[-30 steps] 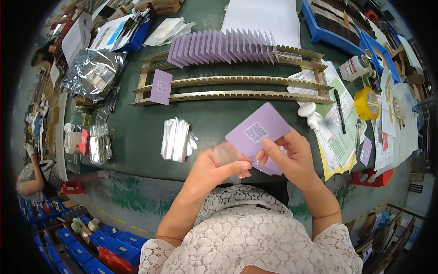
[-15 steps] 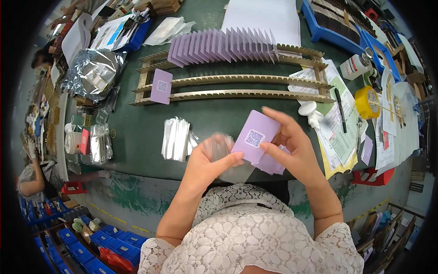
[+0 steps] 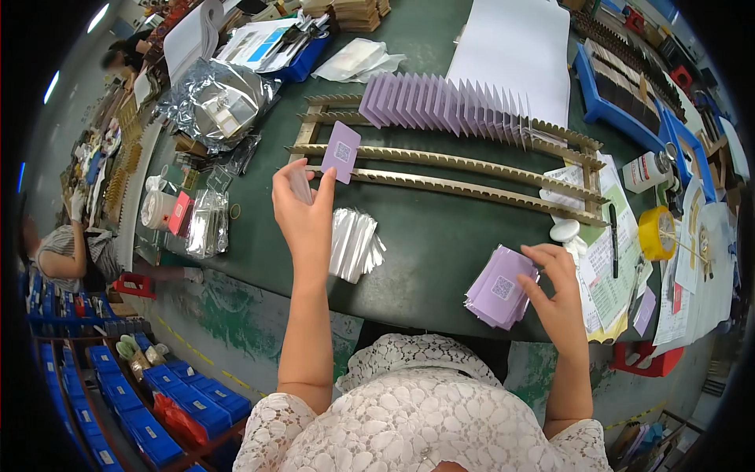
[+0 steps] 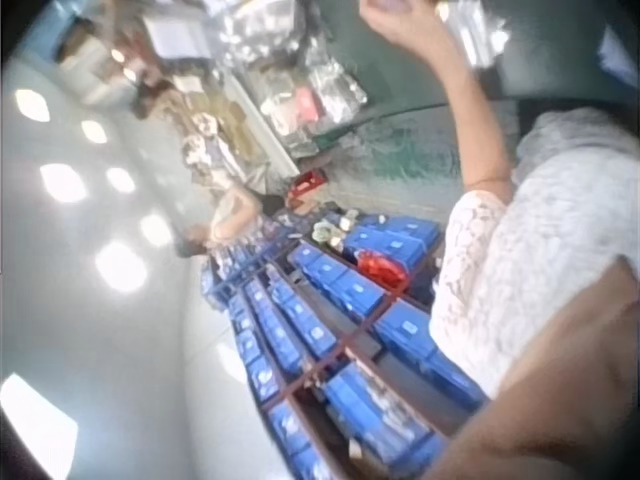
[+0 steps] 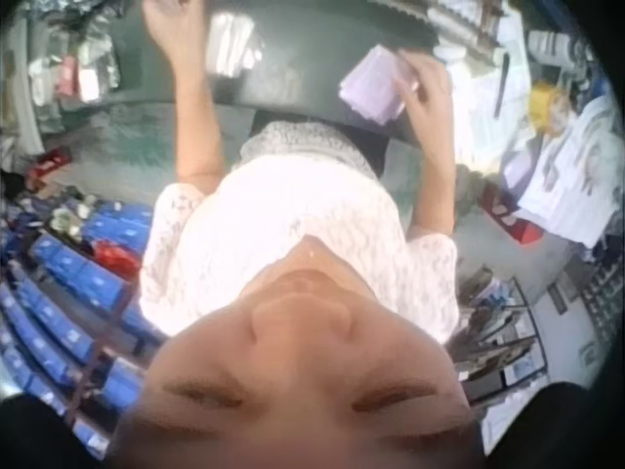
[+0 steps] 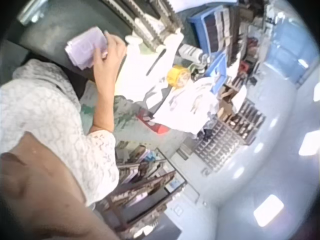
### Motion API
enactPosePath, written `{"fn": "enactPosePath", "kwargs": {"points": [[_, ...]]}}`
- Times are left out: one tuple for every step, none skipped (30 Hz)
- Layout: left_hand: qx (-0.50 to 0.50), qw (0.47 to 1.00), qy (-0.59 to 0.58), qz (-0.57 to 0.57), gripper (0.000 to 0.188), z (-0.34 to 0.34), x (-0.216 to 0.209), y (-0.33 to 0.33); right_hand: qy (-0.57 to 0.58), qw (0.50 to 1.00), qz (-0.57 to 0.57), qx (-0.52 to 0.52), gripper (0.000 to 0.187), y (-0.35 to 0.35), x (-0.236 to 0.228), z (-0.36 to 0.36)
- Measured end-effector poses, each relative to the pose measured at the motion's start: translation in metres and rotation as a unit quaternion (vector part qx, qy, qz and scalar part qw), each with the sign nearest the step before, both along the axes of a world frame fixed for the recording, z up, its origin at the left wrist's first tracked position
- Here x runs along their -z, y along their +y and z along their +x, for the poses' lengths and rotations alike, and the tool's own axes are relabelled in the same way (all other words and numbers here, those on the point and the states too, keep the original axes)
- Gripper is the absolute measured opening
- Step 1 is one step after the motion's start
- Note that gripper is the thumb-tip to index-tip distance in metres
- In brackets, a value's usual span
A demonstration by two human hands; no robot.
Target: The person repeatedly picks up small purple cards and inserts them into clear plastic sleeves. The person works at a green table in a workshop environment, handling the items one by one and stacking the packaged cards.
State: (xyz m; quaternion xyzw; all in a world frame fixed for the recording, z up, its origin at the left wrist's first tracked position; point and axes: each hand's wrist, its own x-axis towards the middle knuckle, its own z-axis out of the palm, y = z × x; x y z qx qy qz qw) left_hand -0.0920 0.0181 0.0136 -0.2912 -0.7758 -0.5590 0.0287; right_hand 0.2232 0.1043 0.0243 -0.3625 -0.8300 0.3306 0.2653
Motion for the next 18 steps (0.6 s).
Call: {"fn": "enactPosePath", "kwargs": {"points": [[-0.004, 0.999, 0.024, -0.024, 0.025, -0.011, 0.011, -0.001, 0.012, 1.000, -0.025, 0.002, 0.028, -0.001, -0.003, -0.002], [-0.008, 0.998, 0.047, -0.048, 0.024, -0.018, 0.018, -0.002, 0.024, 0.998, -0.050, 0.005, 0.029, -0.002, -0.007, -0.005], [0.019, 0.998, -0.002, -0.064, 0.020, -0.015, 0.012, 0.002, 0.034, 0.997, -0.074, 0.012, 0.029, -0.003, -0.011, -0.008], [0.012, 0.999, -0.020, -0.041, 0.018, -0.012, 0.009, 0.004, 0.036, 0.998, -0.054, 0.003, 0.030, -0.003, -0.013, -0.010], [0.005, 0.999, -0.038, -0.018, 0.015, -0.009, 0.007, 0.004, 0.038, 0.999, -0.034, -0.006, 0.030, -0.003, -0.015, -0.012], [0.001, 0.998, -0.057, 0.005, 0.013, -0.004, 0.005, 0.005, 0.039, 0.999, -0.013, -0.013, 0.030, -0.003, -0.016, -0.015], [0.022, 1.000, 0.007, -0.010, 0.011, 0.007, -0.001, 0.005, 0.058, 0.998, 0.011, -0.016, 0.030, -0.004, -0.016, -0.016], [0.044, 0.996, 0.072, -0.024, 0.010, 0.023, -0.012, 0.004, 0.078, 0.996, 0.034, -0.020, 0.031, -0.005, -0.015, -0.018], [0.064, 0.988, 0.137, -0.038, 0.009, 0.040, -0.019, 0.001, 0.097, 0.993, 0.057, -0.025, 0.031, -0.007, -0.014, -0.021], [0.132, 0.967, 0.219, -0.018, 0.010, 0.053, -0.022, 0.000, 0.091, 0.988, 0.125, -0.030, 0.033, -0.010, -0.015, -0.028], [0.207, 0.944, 0.256, 0.011, 0.012, 0.067, -0.024, -0.003, 0.082, 0.977, 0.192, -0.036, 0.035, -0.011, -0.017, -0.036], [0.301, 0.922, 0.242, 0.018, 0.020, 0.077, -0.025, -0.009, 0.075, 0.962, 0.258, -0.043, 0.037, -0.012, -0.018, -0.042], [0.349, 0.908, 0.230, 0.040, 0.027, 0.086, -0.017, -0.010, 0.044, 0.959, 0.272, -0.066, 0.045, -0.011, -0.017, -0.044], [0.387, 0.893, 0.225, 0.047, 0.032, 0.094, -0.019, -0.013, 0.018, 0.957, 0.274, -0.089, 0.043, -0.010, -0.017, -0.044], [0.402, 0.890, 0.209, 0.047, 0.029, 0.100, -0.018, -0.014, 0.010, 0.957, 0.271, -0.101, 0.039, -0.006, -0.014, -0.040], [0.416, 0.887, 0.192, 0.046, 0.027, 0.104, -0.018, -0.015, 0.003, 0.957, 0.268, -0.113, 0.036, -0.003, -0.011, -0.035], [0.408, 0.911, 0.040, 0.036, 0.026, 0.107, -0.020, -0.019, 0.042, 0.964, 0.249, -0.084, 0.036, -0.001, -0.005, -0.033], [0.391, 0.913, -0.112, 0.022, 0.026, 0.107, -0.025, -0.024, 0.083, 0.968, 0.229, -0.054, 0.036, 0.002, 0.002, -0.030]]}}
